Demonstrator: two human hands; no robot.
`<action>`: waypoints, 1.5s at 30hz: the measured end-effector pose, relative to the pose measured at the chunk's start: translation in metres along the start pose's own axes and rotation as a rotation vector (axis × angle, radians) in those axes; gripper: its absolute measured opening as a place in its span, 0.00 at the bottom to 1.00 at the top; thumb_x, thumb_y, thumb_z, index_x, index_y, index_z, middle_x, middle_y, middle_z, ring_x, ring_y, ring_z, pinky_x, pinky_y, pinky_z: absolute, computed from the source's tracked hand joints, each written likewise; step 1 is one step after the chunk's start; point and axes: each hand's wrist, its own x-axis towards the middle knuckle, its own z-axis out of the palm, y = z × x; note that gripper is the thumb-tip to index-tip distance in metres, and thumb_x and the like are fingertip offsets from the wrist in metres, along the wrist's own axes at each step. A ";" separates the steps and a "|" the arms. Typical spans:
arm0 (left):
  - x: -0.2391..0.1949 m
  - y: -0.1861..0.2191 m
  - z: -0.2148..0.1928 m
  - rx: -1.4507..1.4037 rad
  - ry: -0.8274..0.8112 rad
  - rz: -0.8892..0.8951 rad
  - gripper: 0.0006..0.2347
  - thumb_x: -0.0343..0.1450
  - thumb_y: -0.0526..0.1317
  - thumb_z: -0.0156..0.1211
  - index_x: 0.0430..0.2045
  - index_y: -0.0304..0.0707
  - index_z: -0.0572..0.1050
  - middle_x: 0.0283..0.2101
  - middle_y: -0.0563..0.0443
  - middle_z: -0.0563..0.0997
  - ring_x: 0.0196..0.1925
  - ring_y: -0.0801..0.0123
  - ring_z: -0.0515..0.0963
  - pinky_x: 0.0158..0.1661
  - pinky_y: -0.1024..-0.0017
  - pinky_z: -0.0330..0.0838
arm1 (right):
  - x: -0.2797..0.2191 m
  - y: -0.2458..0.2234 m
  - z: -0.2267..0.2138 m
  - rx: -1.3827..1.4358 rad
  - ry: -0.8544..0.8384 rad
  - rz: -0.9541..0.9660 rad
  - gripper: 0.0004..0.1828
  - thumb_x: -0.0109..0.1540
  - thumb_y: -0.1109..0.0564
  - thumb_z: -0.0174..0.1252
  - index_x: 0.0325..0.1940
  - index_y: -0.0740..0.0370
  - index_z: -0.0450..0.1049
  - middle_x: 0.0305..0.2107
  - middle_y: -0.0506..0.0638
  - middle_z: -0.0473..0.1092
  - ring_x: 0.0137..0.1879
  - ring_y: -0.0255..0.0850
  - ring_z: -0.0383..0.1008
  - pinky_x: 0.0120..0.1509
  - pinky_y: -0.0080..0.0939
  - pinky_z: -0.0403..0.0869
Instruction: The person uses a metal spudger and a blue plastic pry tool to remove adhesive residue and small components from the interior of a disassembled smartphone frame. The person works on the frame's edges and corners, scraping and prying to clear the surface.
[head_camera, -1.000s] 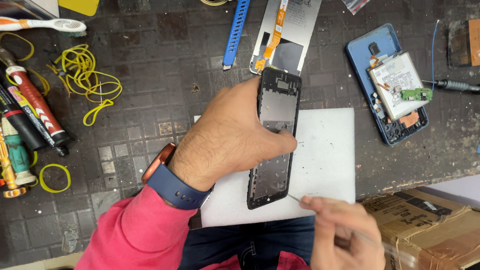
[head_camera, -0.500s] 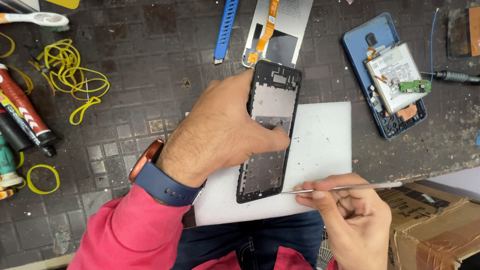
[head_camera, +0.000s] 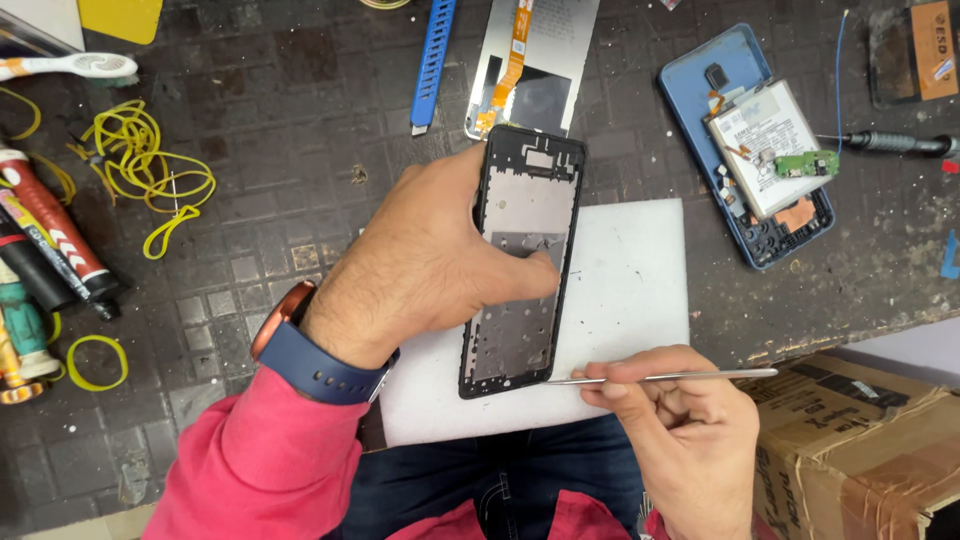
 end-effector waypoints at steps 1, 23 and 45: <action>-0.002 0.000 0.000 -0.011 -0.003 -0.014 0.18 0.56 0.43 0.71 0.37 0.37 0.77 0.29 0.52 0.86 0.30 0.67 0.87 0.37 0.70 0.80 | -0.001 0.000 0.000 0.010 -0.011 0.009 0.03 0.62 0.68 0.59 0.40 0.72 0.75 0.35 0.64 0.82 0.41 0.41 0.85 0.43 0.32 0.81; -0.012 0.011 -0.031 -0.641 -0.299 -0.010 0.17 0.64 0.37 0.70 0.46 0.31 0.77 0.37 0.59 0.85 0.37 0.84 0.81 0.39 0.81 0.78 | 0.000 0.009 0.007 0.273 0.078 0.044 0.09 0.69 0.59 0.51 0.49 0.68 0.66 0.35 0.54 0.74 0.46 0.49 0.83 0.50 0.43 0.81; -0.005 0.023 -0.014 0.258 -0.166 0.252 0.16 0.59 0.49 0.73 0.39 0.49 0.85 0.32 0.54 0.88 0.31 0.65 0.86 0.35 0.69 0.77 | 0.045 -0.039 -0.084 -0.205 0.620 -0.362 0.15 0.76 0.56 0.44 0.56 0.69 0.72 0.25 0.47 0.62 0.28 0.37 0.64 0.35 0.43 0.67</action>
